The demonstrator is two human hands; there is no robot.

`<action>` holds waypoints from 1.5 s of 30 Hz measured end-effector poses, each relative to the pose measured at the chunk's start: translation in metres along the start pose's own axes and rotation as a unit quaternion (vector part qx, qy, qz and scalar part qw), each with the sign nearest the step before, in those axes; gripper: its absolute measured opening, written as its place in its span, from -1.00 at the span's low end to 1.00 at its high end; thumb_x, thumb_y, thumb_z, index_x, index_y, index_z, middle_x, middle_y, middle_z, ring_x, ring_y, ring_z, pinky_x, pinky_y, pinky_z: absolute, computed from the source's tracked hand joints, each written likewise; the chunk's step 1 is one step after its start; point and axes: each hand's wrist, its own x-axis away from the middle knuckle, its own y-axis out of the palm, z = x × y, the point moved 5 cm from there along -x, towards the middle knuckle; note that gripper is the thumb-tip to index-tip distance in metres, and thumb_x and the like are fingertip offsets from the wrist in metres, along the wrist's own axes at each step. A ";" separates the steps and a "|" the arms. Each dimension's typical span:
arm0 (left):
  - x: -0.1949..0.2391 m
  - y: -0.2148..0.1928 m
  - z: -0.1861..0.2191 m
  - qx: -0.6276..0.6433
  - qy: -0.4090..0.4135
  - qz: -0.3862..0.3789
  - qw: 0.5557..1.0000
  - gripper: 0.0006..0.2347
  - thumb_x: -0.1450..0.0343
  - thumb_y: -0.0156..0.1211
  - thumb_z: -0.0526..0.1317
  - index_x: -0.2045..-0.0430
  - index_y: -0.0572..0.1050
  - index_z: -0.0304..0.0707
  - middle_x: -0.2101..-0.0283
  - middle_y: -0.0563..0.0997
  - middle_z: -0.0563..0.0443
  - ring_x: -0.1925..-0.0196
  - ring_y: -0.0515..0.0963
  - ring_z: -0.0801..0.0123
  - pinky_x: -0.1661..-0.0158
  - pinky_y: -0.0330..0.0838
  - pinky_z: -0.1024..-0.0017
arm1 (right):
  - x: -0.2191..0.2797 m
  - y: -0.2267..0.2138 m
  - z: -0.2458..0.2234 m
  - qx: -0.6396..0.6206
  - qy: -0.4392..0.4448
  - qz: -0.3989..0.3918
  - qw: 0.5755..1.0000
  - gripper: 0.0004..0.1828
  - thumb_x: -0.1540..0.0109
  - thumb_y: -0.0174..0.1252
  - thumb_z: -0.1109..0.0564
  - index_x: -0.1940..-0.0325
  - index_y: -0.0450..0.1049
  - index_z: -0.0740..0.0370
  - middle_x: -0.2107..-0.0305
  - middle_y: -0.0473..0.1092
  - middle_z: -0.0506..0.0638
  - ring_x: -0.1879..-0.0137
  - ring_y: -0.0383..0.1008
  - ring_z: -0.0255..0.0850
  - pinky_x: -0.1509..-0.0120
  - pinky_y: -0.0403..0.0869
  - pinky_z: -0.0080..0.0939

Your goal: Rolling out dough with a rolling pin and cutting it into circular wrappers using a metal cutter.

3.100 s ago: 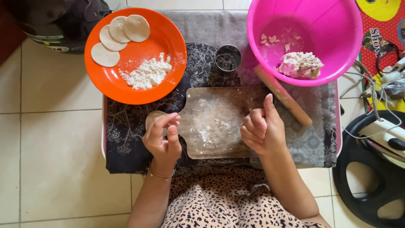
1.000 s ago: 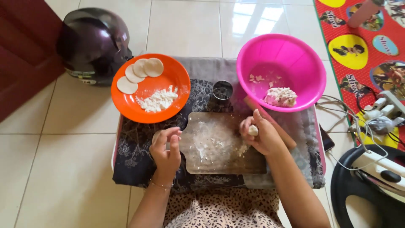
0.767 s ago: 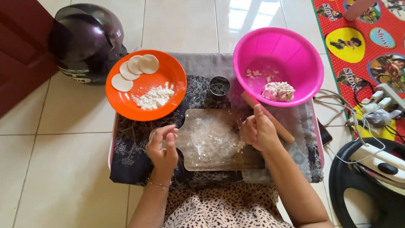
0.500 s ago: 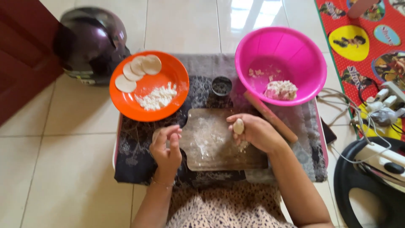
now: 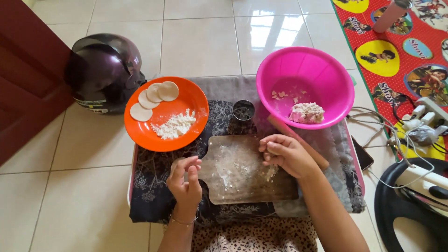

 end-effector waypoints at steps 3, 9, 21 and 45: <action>0.000 0.002 -0.001 -0.009 0.010 0.000 1.000 -0.84 -0.43 0.03 -0.31 0.22 0.55 -0.31 0.28 0.63 -0.03 0.37 0.57 0.39 0.29 0.53 0.52 | 0.002 0.016 -0.002 0.040 0.004 -0.009 0.999 -0.68 -0.41 0.00 0.07 0.26 0.47 0.38 0.36 0.43 0.13 0.36 0.41 -0.21 0.25 0.55 -0.13; 0.000 0.001 -0.001 -0.005 -0.004 -0.002 1.000 -0.84 -0.41 0.03 -0.34 0.23 0.55 -0.34 0.29 0.63 -0.06 0.37 0.57 0.37 0.28 0.54 0.50 | -0.004 0.007 -0.005 -0.111 -0.108 -0.016 0.988 -0.29 -0.36 -0.11 -0.34 0.77 0.27 0.07 0.83 0.08 -0.19 0.75 -0.12 -0.40 0.73 -0.10 -0.38; 0.001 0.002 -0.006 -0.011 0.014 0.005 1.000 -0.85 -0.41 0.04 -0.34 0.24 0.56 -0.33 0.31 0.65 -0.05 0.39 0.58 0.39 0.32 0.54 0.52 | 0.003 0.029 0.011 0.104 0.020 -0.137 0.985 -0.63 -0.31 0.13 0.25 -0.21 0.52 0.30 0.15 0.60 0.15 0.46 0.46 -0.27 0.38 0.52 -0.33; 0.001 0.000 -0.005 -0.002 0.001 0.003 1.000 -0.84 -0.42 0.05 -0.28 0.26 0.58 -0.30 0.33 0.63 -0.01 0.39 0.57 0.42 0.33 0.52 0.54 | -0.002 0.021 -0.004 -0.106 -0.055 -0.029 0.992 -0.22 -0.40 -0.22 -0.34 0.82 0.22 0.10 0.92 0.03 -0.16 0.83 -0.13 -0.39 0.78 -0.11 -0.38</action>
